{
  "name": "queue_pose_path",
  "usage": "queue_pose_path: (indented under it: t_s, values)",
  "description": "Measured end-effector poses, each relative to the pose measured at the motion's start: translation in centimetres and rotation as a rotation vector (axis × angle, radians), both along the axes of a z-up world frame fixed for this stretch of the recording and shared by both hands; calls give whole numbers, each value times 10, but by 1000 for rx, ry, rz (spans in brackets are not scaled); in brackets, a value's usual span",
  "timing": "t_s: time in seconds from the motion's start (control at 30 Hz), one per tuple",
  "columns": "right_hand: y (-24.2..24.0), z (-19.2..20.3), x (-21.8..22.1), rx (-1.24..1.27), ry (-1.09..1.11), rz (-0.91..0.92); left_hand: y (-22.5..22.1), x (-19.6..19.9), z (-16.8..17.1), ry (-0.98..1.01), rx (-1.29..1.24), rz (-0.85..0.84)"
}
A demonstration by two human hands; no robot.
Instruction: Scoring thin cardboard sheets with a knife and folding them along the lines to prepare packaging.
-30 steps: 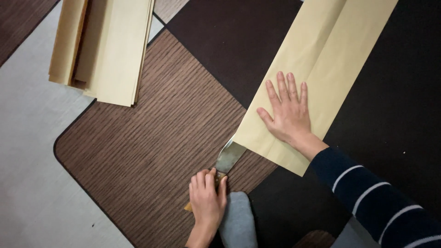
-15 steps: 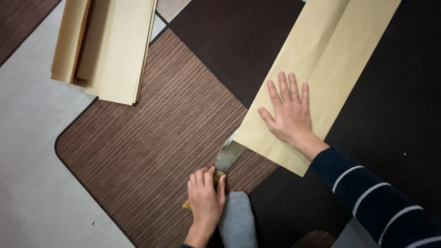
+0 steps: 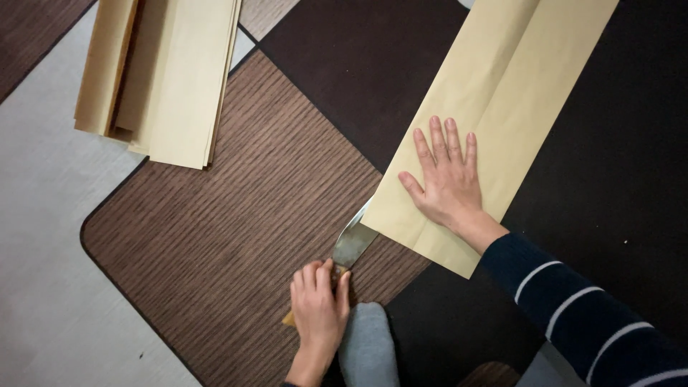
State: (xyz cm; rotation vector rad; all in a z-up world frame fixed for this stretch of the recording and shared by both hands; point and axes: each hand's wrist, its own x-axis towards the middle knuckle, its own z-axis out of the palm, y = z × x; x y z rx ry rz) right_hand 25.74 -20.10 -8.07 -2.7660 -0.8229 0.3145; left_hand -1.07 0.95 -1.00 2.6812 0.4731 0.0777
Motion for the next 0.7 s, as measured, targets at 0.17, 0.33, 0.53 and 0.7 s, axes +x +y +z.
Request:
queue_pose_path:
  t_s: [0.17, 0.33, 0.53, 0.7]
  values:
    - [0, -1, 1, 3, 6, -4, 1, 1, 2, -19, 9, -7]
    - [0, -4, 1, -23, 3, -4, 4, -11, -3, 52, -19, 20]
    - [1, -2, 1, -11, -1, -5, 4, 24, 2, -13, 13, -19]
    - [-1, -5, 0, -17, -21, -2, 8, 26, 3, -22, 32, -50]
